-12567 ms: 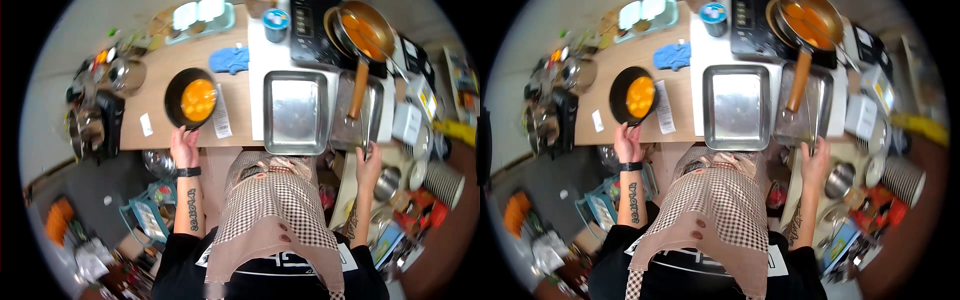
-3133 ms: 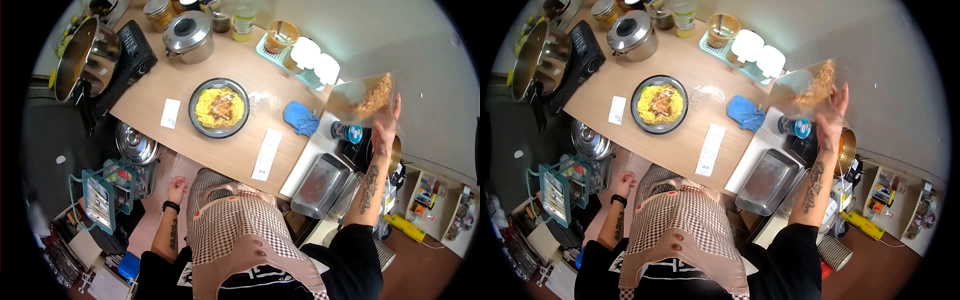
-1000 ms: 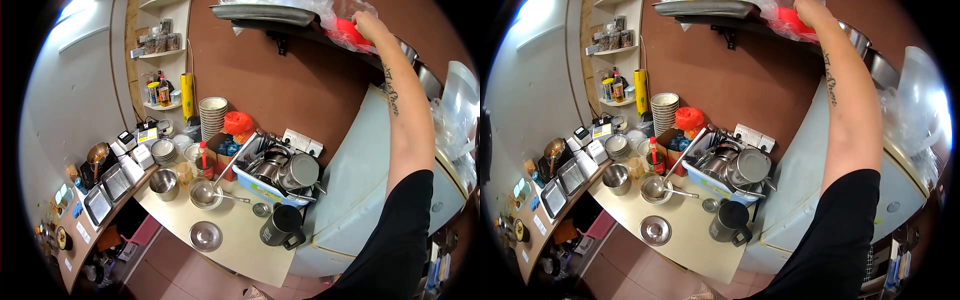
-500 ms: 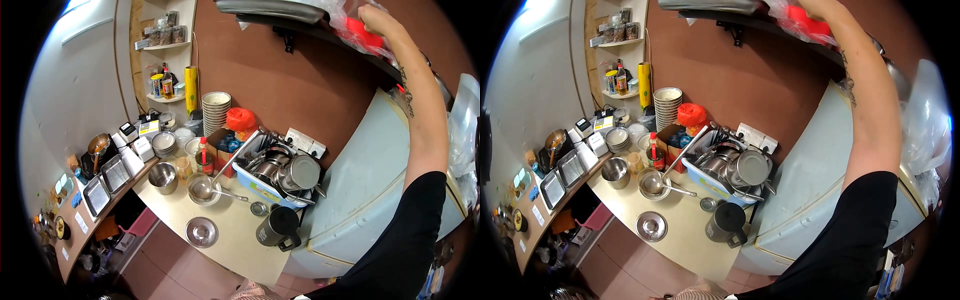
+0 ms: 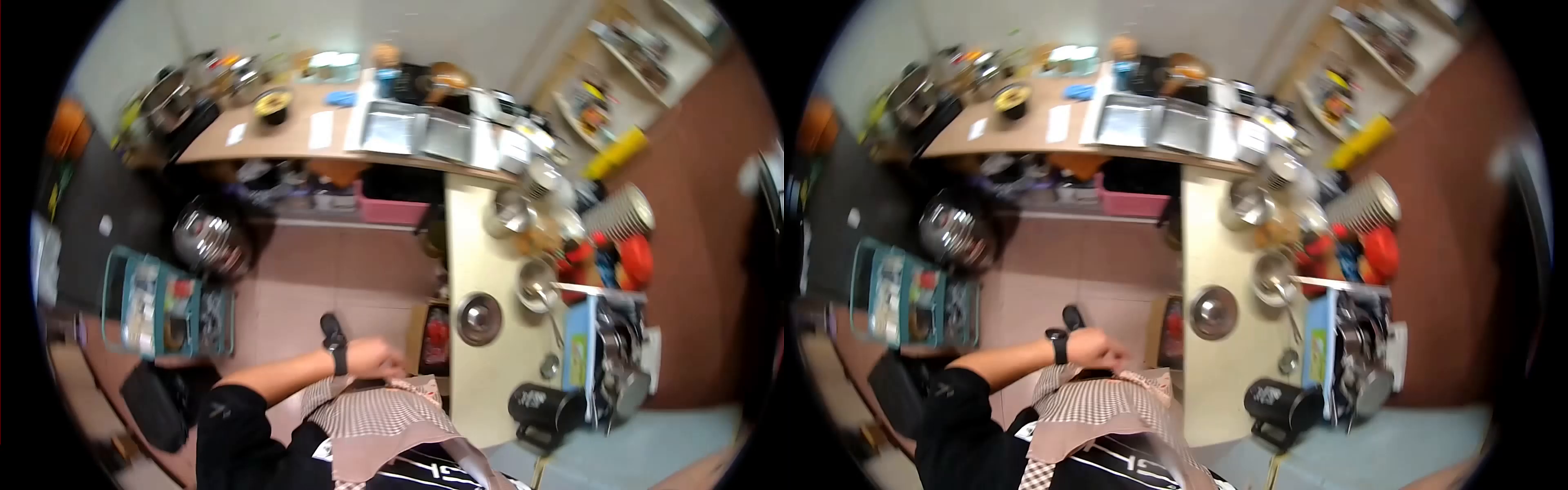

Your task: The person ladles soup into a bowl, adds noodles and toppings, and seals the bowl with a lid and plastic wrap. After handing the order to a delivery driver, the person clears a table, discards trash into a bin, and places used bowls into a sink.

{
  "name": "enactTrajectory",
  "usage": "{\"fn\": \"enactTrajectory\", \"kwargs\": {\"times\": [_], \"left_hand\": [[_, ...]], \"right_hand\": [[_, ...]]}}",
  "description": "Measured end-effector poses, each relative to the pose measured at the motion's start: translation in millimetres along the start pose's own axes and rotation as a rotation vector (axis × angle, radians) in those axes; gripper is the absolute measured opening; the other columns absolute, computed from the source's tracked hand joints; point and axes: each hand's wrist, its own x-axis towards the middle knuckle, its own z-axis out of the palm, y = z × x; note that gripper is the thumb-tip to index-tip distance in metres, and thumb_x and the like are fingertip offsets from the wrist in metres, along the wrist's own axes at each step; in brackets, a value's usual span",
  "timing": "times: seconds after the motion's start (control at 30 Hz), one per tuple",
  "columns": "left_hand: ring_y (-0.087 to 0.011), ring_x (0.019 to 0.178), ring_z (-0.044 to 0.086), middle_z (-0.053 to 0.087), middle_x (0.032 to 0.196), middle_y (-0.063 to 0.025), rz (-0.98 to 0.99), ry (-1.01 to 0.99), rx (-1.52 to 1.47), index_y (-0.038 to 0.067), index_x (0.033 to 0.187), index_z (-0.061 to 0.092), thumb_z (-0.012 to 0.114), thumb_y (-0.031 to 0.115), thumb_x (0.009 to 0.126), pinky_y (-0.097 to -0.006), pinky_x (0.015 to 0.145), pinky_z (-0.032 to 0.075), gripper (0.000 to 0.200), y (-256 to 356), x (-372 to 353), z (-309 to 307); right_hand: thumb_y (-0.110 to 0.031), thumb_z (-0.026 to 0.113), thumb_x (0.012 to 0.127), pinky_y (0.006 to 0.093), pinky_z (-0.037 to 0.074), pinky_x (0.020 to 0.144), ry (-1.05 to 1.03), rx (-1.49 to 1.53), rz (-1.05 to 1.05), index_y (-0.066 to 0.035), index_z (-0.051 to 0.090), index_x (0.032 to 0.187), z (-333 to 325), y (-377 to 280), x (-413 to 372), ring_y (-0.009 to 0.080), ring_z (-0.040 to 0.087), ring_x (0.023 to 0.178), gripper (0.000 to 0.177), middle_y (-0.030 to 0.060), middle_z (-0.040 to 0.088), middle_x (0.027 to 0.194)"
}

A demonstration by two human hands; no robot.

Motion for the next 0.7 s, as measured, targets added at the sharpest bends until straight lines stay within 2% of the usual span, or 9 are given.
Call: {"fn": "enactTrajectory", "kwargs": {"times": [0.03,0.1,0.13,0.3,0.37,0.47,0.57,0.63,0.7], "left_hand": [[-0.0253,0.068,0.066,0.069,0.084,-0.0139,0.004,0.106,-0.107,0.012,0.112,0.067,0.064,0.034,0.088,-0.0354,0.063,0.053,0.032,-13,4,-21],[-0.0108,0.068,0.061,0.07,0.085,-0.0063,0.007,0.238,-0.546,0.003,0.11,0.067,0.063,0.03,0.092,-0.0281,0.064,0.051,0.033,-12,12,-87],[-0.0076,0.07,0.06,0.069,0.088,-0.0039,0.037,0.232,-0.747,0.002,0.112,0.065,0.058,0.029,0.096,-0.0246,0.062,0.05,0.033,-23,20,-113],[-0.0166,0.08,0.066,0.067,0.103,-0.0114,-0.003,0.127,-1.573,-0.002,0.123,0.054,0.04,0.038,0.102,-0.0257,0.065,0.053,0.047,-79,19,-238],[-0.0175,0.087,0.067,0.066,0.107,-0.0091,-0.134,0.39,-1.505,0.0,0.122,0.055,0.048,0.032,0.1,-0.0282,0.068,0.054,0.04,-110,-2,-281],[-0.0145,0.088,0.065,0.066,0.107,-0.0057,-0.174,0.702,-1.493,0.003,0.123,0.056,0.054,0.024,0.097,-0.0279,0.072,0.055,0.034,-188,-34,-340],[-0.0095,0.085,0.063,0.065,0.109,-0.003,-0.16,0.904,-1.342,0.003,0.127,0.055,0.055,0.023,0.097,-0.0252,0.07,0.053,0.036,-255,-64,-402],[-0.008,0.079,0.063,0.067,0.103,-0.0025,-0.194,1.155,-1.237,0.002,0.124,0.058,0.057,0.022,0.096,-0.0234,0.066,0.052,0.034,-298,-69,-441],[-0.0052,0.066,0.06,0.069,0.088,-0.0004,-0.259,1.364,-0.981,0.003,0.116,0.064,0.061,0.019,0.094,-0.0199,0.057,0.049,0.027,-345,-73,-482]], "right_hand": [[-0.015,0.066,0.078,0.0462,0.054,0.065,0.06,0.099,-0.034,0.002,0.066,0.092,-12,-34,-10,0.0393,0.065,0.071,0.022,0.0234,0.067,0.082],[-0.017,0.058,0.09,0.0325,0.053,0.07,-0.098,0.352,0.08,0.006,0.061,0.106,-68,-198,-34,0.0294,0.064,0.079,0.029,0.0205,0.066,0.088],[-0.035,0.062,0.088,0.0391,0.038,0.101,-0.231,0.504,0.272,0.0,0.054,0.12,-76,-219,-78,0.0342,0.056,0.106,0.048,0.0258,0.059,0.112],[-0.011,0.064,0.084,0.0389,0.051,0.07,-0.664,1.446,0.022,0.001,0.061,0.087,-169,-602,-235,0.0278,0.062,0.079,0.013,0.014,0.064,0.088],[-0.004,0.069,0.075,0.0371,0.052,0.074,-0.901,1.605,0.085,0.0,0.06,0.086,-205,-719,-241,0.0317,0.064,0.084,0.014,0.0164,0.063,0.093],[-0.001,0.063,0.08,0.0337,0.051,0.074,-1.009,1.885,0.314,0.001,0.059,0.086,-221,-855,-243,0.0251,0.062,0.09,0.008,0.0157,0.063,0.103],[0.002,0.057,0.085,0.0298,0.053,0.08,-1.56,2.141,1.204,0.005,0.061,0.105,-226,-990,-242,0.0214,0.061,0.1,0.021,0.0165,0.062,0.114],[-0.001,0.053,0.09,0.0289,0.052,0.081,-2.081,2.061,1.55,0.008,0.059,0.115,-212,-1072,-239,0.0174,0.062,0.097,0.027,0.0139,0.062,0.112],[-0.005,0.055,0.091,0.0278,0.052,0.08,-2.128,2.112,1.228,0.01,0.057,0.118,-202,-1160,-240,0.0153,0.063,0.089,0.031,0.0118,0.064,0.104]]}}
